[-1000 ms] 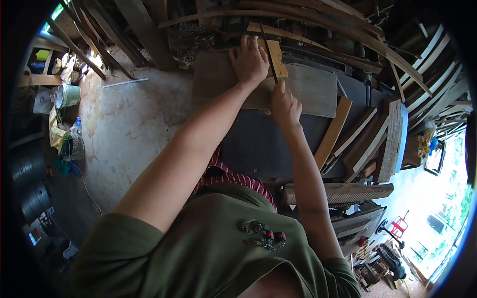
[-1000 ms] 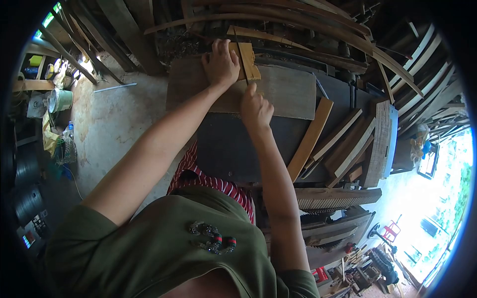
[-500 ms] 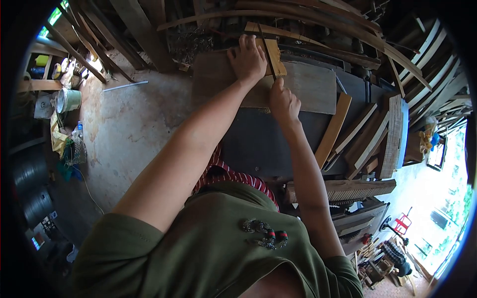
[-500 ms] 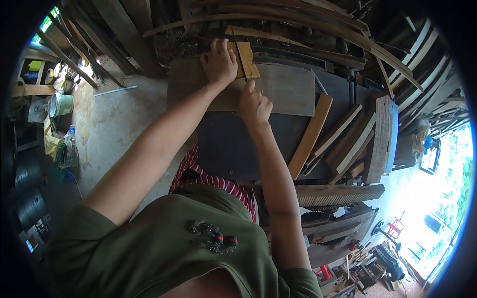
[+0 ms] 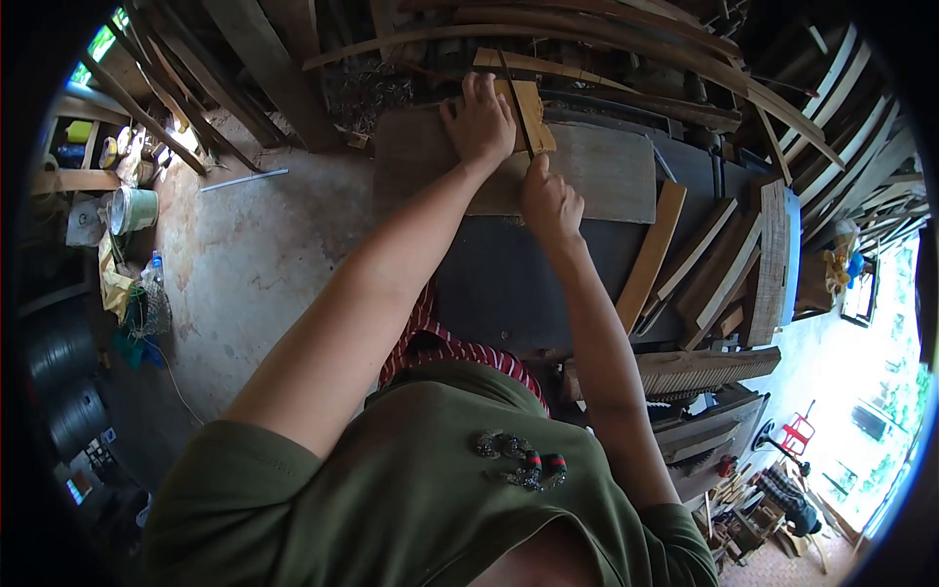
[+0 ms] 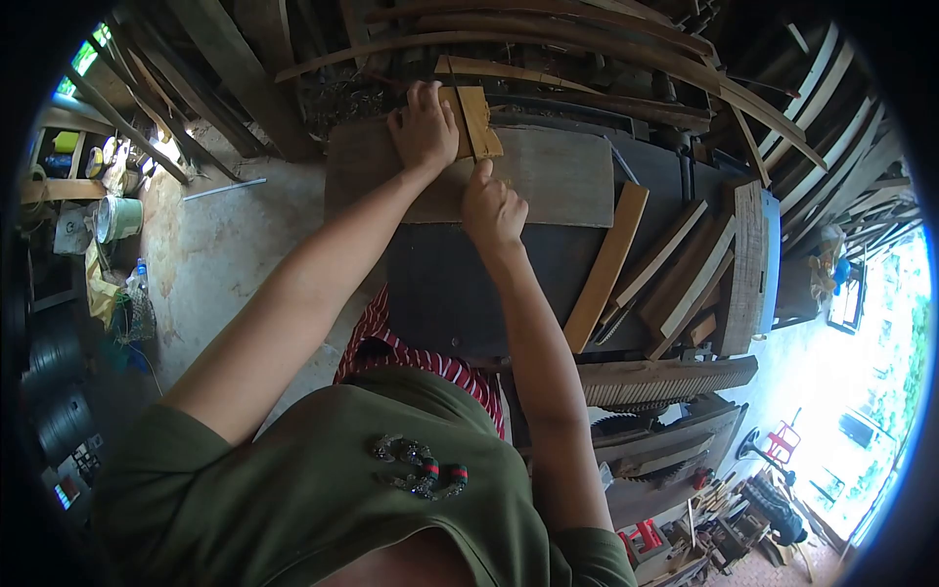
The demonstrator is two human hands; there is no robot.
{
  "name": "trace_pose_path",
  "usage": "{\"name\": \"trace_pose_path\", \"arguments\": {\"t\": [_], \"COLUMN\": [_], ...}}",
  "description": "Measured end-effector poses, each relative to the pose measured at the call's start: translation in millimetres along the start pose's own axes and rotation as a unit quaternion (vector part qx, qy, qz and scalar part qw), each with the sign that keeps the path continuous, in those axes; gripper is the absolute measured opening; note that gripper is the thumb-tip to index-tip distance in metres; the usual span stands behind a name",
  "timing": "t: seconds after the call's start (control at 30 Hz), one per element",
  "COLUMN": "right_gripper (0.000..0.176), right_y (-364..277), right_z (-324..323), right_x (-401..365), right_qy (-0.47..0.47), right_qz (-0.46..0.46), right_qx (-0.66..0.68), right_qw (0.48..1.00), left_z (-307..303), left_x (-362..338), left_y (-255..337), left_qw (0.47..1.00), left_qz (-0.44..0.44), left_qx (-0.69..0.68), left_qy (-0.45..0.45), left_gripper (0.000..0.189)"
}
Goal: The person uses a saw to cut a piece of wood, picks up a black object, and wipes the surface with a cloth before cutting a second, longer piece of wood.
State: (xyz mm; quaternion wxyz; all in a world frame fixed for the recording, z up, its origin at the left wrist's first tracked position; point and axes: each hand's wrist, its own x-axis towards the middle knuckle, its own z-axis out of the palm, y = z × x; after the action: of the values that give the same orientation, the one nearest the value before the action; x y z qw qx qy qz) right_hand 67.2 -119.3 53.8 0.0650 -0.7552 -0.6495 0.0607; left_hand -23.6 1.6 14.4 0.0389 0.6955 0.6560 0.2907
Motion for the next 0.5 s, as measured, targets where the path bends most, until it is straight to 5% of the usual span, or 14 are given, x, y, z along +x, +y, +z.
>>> {"name": "trace_pose_path", "arguments": {"t": [0.23, 0.5], "right_gripper": [0.016, 0.019], "right_y": [5, -6], "right_z": [-25, -11], "right_x": [-52, 5], "right_qy": [-0.141, -0.051], "right_qz": [0.049, 0.028], "right_qx": [-0.015, 0.000], "right_qw": [0.989, 0.998], "left_z": [-3, -2], "left_x": [0, 0], "left_y": [0, 1], "left_qw": [1.000, 1.000], "left_qz": [0.002, -0.002], "left_qx": [0.002, -0.008], "left_qy": [0.002, -0.008], "left_gripper": [0.037, 0.039]}}
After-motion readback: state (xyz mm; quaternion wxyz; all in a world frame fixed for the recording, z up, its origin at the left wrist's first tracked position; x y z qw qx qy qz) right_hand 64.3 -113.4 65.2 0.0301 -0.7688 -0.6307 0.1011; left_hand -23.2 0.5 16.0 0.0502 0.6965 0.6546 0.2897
